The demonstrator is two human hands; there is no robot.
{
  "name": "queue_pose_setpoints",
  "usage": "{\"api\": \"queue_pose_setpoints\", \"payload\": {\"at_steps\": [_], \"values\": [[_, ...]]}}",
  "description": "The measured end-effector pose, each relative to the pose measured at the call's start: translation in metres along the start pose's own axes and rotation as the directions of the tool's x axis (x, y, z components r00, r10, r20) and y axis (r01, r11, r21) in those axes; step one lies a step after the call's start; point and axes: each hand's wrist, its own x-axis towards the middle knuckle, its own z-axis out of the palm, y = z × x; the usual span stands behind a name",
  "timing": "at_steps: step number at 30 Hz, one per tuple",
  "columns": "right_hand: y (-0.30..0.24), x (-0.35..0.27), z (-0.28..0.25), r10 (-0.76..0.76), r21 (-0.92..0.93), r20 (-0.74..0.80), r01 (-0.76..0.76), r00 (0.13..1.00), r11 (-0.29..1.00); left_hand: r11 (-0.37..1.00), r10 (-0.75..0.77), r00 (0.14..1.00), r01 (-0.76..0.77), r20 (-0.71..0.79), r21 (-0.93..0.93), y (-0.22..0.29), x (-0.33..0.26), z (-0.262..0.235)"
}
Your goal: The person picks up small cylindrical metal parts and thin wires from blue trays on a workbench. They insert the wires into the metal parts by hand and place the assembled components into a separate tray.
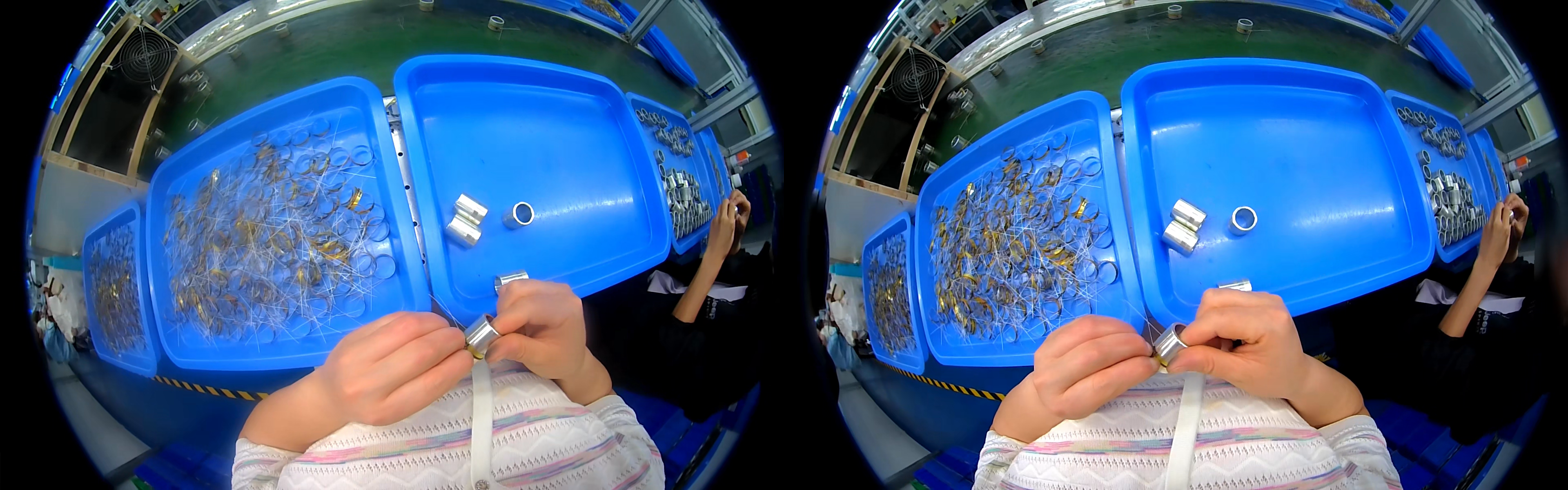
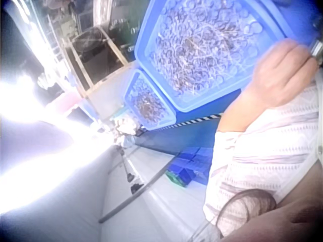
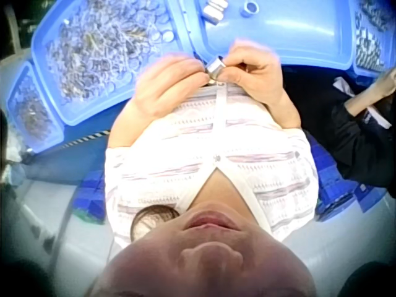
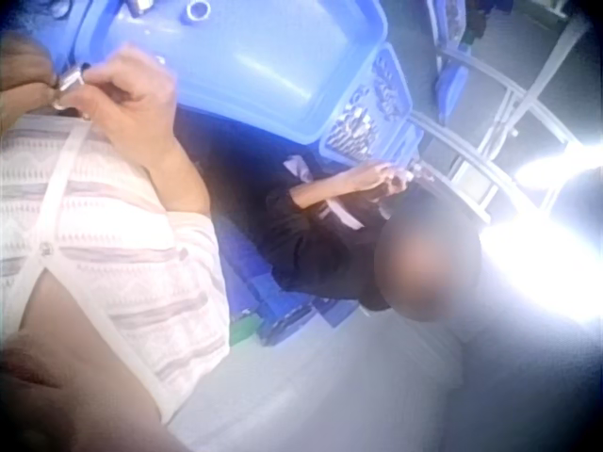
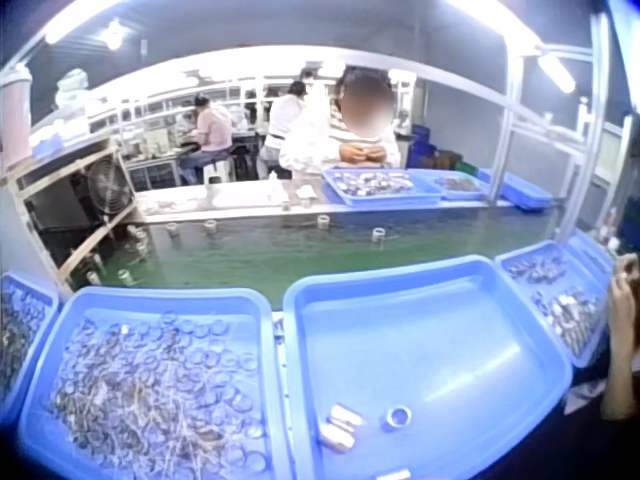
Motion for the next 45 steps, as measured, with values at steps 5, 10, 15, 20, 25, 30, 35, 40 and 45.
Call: {"api": "queue_pose_setpoints", "payload": {"at_steps": [5,10,15,20,25,30,35,40,45], "values": [[0.0,-0.001,0.0,0.012,-0.001,-0.006,-0.012,1.0,1.0,1.0,-0.012,1.0,0.012,-0.018,-0.013,0.0,0.001,0.001],[-0.008,0.001,-0.003,0.0,-0.037,0.017,0.001,1.0,0.999,0.98,-0.174,0.981,0.163,-0.086,-0.114,0.0,0.002,-0.001],[-0.008,0.002,-0.007,-0.076,-0.1,0.044,0.08,0.996,0.992,0.988,-0.137,0.989,0.132,-0.058,-0.079,0.004,-0.001,-0.002],[-0.014,0.005,-0.007,-0.055,-0.208,0.065,0.068,0.996,0.976,0.996,-0.08,0.995,0.082,-0.058,0.035,0.006,-0.003,0.001],[-0.015,0.005,-0.004,-0.048,-0.211,0.046,0.057,0.998,0.976,0.996,-0.044,0.997,0.049,-0.066,0.08,0.005,-0.004,0.002],[-0.015,0.005,-0.004,-0.022,-0.25,0.074,0.04,0.997,0.967,0.996,-0.055,0.998,0.057,-0.039,0.074,0.003,-0.004,0.005],[-0.011,0.002,-0.006,-0.074,-0.218,0.025,0.077,0.997,0.973,0.991,-0.13,0.99,0.131,-0.048,0.003,0.002,0.0,0.0],[-0.002,-0.001,-0.005,-0.241,-0.189,-0.083,0.222,0.967,0.956,0.653,-0.647,0.762,0.576,0.034,-0.492,0.01,-0.005,-0.002],[0.002,-0.002,-0.001,-0.305,-0.239,-0.056,0.284,0.951,0.929,0.454,-0.696,0.691,0.635,0.195,-0.625,0.012,-0.002,0.001]]}}
